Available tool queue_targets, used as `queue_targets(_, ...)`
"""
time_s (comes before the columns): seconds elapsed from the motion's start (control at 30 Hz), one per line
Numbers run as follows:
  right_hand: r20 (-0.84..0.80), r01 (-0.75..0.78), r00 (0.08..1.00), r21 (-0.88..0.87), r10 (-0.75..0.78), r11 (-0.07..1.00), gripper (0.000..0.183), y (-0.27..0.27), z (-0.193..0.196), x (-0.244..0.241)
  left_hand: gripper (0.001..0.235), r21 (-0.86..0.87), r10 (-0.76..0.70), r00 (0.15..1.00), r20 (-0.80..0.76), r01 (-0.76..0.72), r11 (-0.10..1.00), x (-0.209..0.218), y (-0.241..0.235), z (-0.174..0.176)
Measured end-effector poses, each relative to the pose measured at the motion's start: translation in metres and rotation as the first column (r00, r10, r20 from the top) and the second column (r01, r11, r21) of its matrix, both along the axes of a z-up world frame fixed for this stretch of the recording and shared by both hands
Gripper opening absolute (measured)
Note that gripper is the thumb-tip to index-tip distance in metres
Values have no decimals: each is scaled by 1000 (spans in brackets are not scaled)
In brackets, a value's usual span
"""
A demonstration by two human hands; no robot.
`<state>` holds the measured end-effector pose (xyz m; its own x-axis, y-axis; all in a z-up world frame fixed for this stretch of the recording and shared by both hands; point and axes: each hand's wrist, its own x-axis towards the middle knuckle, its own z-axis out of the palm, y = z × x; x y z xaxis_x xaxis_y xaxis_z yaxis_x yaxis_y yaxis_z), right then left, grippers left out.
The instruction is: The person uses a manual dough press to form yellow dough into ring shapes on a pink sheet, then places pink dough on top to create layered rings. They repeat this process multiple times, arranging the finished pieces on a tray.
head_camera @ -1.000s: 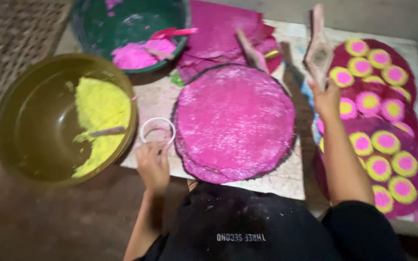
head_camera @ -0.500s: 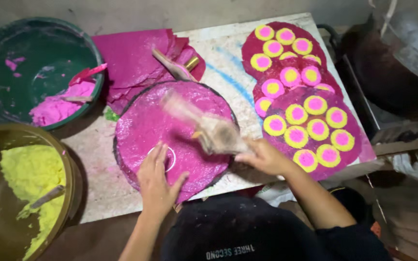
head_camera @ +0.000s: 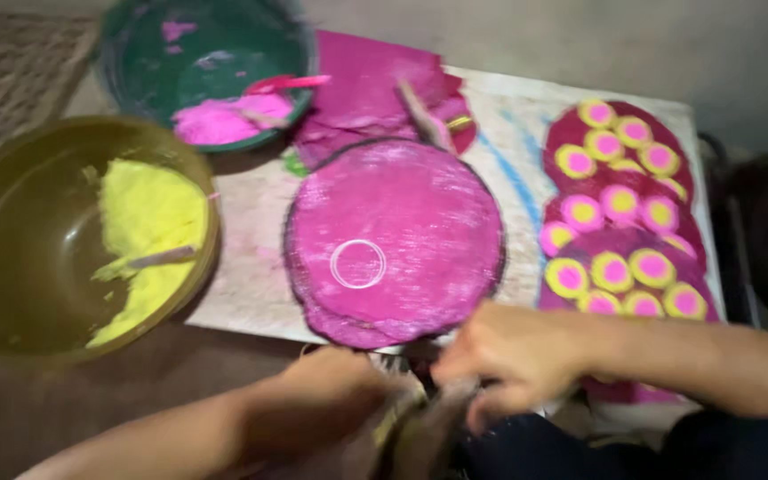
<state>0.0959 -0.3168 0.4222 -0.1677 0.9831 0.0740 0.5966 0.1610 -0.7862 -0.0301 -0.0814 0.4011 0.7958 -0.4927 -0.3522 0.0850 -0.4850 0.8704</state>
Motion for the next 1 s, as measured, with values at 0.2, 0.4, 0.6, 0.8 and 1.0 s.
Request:
queue_targets(0.2, -310, -138, 945, -85, 106, 987, 53, 67, -47, -30, 37, 330, -246, 961, 124, 194, 924, -56, 90, 11)
queue_targets(0.4, -400, -155, 908, -40, 126, 987, 53, 166, -48, -18, 28, 133, 661, 740, -126, -648, 750, -103, 235, -53)
queue_targets(0.6, 879, -348, 324, 454, -349, 820, 32, 299, 7, 52, 34, -703, 655, 650, -386, -667, 247, -131, 384, -118)
queue_targets(0.8, 722, -197, 368, 677, -586, 709, 42, 430, -15, 58, 47, -870, 442, 825, -353, -463, 169, -108, 396, -138)
queue_targets(1.0, 740, 416, 672, -349, -25, 840, 47, 503, -128, -2, 44, -471, 938, 81, 337, -848, 243, -100, 443, -133)
